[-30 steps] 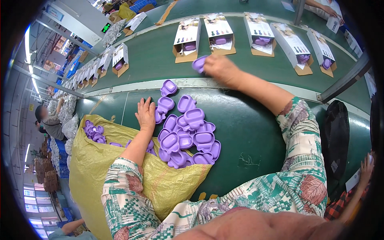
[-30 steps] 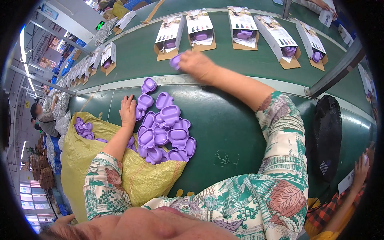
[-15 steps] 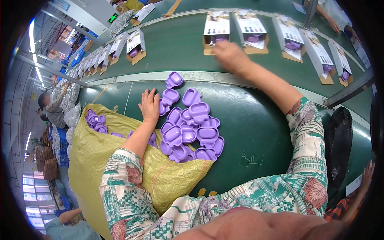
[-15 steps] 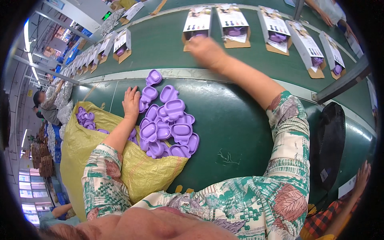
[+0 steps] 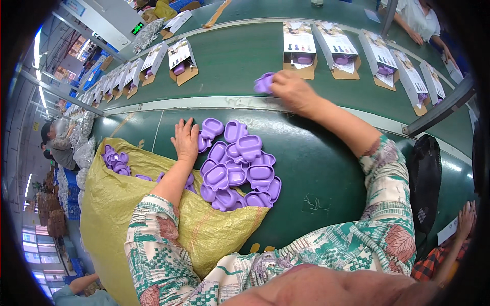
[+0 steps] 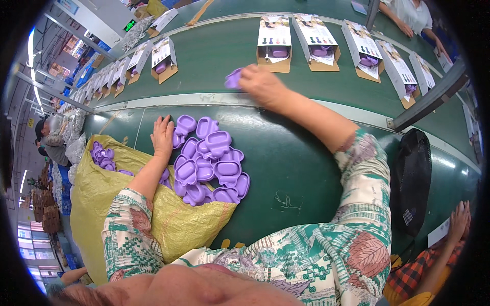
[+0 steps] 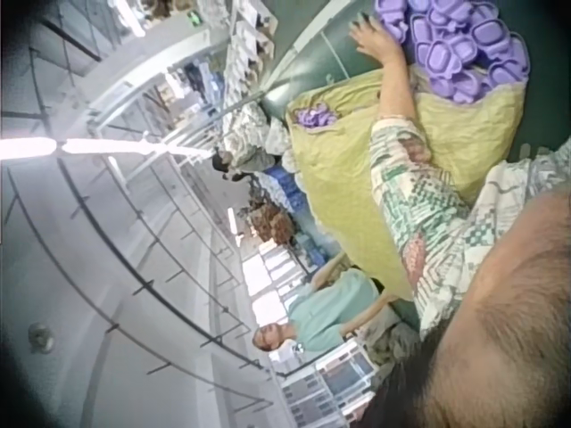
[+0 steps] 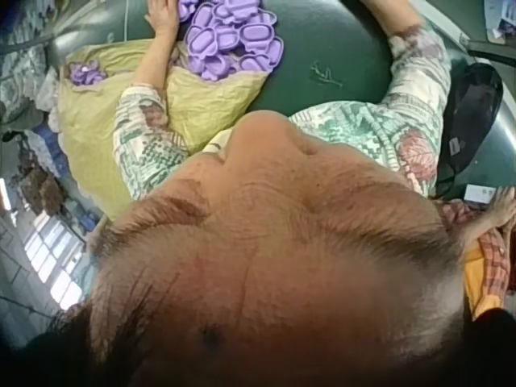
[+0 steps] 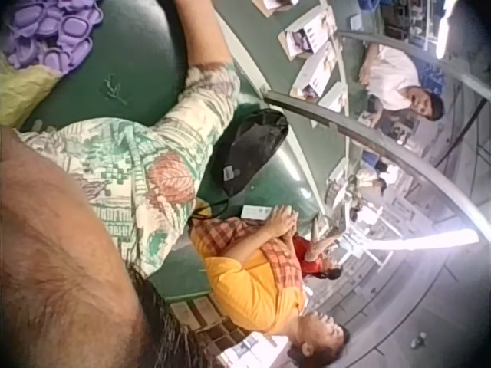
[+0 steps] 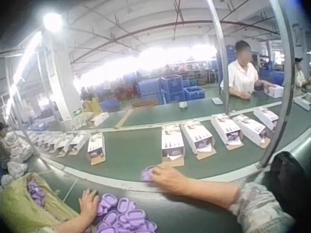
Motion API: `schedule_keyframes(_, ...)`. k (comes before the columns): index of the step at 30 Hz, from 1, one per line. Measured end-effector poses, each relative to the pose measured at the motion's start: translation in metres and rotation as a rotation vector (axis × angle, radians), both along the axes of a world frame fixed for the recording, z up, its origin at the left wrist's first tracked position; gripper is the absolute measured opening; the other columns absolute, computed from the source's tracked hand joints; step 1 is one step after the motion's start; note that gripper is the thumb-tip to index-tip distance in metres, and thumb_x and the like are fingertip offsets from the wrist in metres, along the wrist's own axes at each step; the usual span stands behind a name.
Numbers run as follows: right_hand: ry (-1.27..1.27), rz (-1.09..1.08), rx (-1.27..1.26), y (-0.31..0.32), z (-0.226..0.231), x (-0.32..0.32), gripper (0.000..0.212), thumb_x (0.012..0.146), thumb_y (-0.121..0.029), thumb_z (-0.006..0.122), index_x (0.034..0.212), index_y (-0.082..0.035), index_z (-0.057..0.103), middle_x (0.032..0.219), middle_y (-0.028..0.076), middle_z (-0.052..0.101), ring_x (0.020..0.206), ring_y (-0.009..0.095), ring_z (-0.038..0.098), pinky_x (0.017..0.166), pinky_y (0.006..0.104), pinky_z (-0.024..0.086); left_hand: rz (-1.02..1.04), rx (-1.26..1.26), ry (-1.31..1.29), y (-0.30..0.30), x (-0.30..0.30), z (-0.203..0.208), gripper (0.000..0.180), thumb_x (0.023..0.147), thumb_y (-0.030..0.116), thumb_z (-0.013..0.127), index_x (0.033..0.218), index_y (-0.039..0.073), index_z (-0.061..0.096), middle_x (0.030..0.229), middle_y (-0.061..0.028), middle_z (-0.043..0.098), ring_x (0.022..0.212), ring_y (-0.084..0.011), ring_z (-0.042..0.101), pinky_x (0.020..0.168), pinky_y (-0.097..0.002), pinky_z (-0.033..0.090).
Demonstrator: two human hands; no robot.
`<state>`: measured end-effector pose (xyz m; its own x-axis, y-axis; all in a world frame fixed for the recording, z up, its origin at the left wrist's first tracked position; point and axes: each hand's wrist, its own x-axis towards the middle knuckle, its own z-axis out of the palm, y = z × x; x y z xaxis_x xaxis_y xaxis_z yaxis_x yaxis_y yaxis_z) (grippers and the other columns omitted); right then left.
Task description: The person picks up purple silicone items from a pile and places them into cardboard boxes on a conveyor belt. They handle the items by hand, sometimes turning them over or moving them aside before inserting them into the boxes.
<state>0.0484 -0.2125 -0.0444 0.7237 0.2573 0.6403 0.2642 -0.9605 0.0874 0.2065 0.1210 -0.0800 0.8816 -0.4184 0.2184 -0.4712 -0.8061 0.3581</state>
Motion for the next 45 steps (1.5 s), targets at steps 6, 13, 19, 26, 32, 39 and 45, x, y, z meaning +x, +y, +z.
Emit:
schedule_keyframes(6,-0.118,-0.395,-0.075,-0.097,-0.007,-0.017,0.009,0.078,-0.009,0.053,0.084,-0.006,0.058,0.092,0.009,0.055,0.089,0.025,0.055,0.072,0.0368,0.045,0.002,0.008,0.0,-0.005,0.003,-0.006,0.049,0.093,0.05,0.04,0.133,0.022,0.048,0.147,-0.0119,0.032,0.138,-0.0333,0.024,0.106,-0.0627,0.014)
schedule_keyframes(13,-0.173,-0.187,0.137,-0.065,0.007,-0.015,0.018,0.07,-0.01,0.066,0.087,-0.007,0.059,0.089,0.01,0.057,0.085,0.028,0.056,0.072,0.04,0.046,-0.042,-0.036,-0.021,-0.007,0.002,-0.005,0.048,0.092,0.049,0.041,0.131,0.021,0.049,0.145,-0.0131,0.034,0.137,-0.0354,0.025,0.105,-0.0632,0.016)
schedule_keyframes(19,0.318,0.691,0.167,0.094,0.002,-0.052,0.037,0.077,-0.031,0.068,0.105,-0.008,0.058,0.111,0.013,0.054,0.106,0.031,0.052,0.089,0.0441,0.043,-0.001,-0.041,-0.002,-0.004,0.0,-0.005,0.049,0.091,0.05,0.042,0.13,0.021,0.051,0.145,-0.0131,0.033,0.137,-0.0352,0.024,0.105,-0.0634,0.015)
schedule_keyframes(26,0.159,0.392,0.23,0.056,-0.01,0.021,0.023,0.082,-0.023,0.062,0.098,-0.006,0.06,0.102,0.014,0.057,0.099,0.033,0.053,0.085,0.0408,0.046,-0.009,-0.051,0.006,-0.009,0.0,-0.005,0.048,0.092,0.048,0.041,0.13,0.021,0.051,0.145,-0.0122,0.034,0.137,-0.0345,0.025,0.106,-0.0625,0.014)
schedule_keyframes(32,0.237,0.241,0.508,0.026,-0.012,0.038,0.024,0.083,-0.013,0.056,0.106,-0.006,0.059,0.098,0.013,0.059,0.098,0.032,0.054,0.085,0.0388,0.046,-0.013,-0.067,-0.01,-0.004,0.002,-0.005,0.048,0.092,0.049,0.041,0.129,0.021,0.052,0.145,-0.0126,0.034,0.137,-0.0345,0.025,0.106,-0.0626,0.014)
schedule_keyframes(39,0.151,0.154,0.123,0.016,-0.005,0.029,0.03,0.072,-0.008,0.066,0.101,-0.008,0.058,0.094,0.009,0.059,0.093,0.028,0.055,0.08,0.0388,0.045,-0.019,-0.06,-0.006,-0.002,0.004,-0.007,0.049,0.092,0.051,0.04,0.13,0.021,0.051,0.145,-0.0126,0.034,0.137,-0.0348,0.024,0.106,-0.0625,0.014)
schedule_keyframes(45,-0.022,-0.038,0.096,-0.012,0.004,0.062,0.02,0.073,-0.017,0.067,0.09,-0.012,0.058,0.089,0.005,0.061,0.091,0.025,0.056,0.074,0.0381,0.044,-0.019,-0.047,0.043,-0.002,0.001,-0.006,0.052,0.092,0.053,0.038,0.132,0.021,0.049,0.146,-0.0131,0.032,0.138,-0.0348,0.023,0.104,-0.0651,0.013)
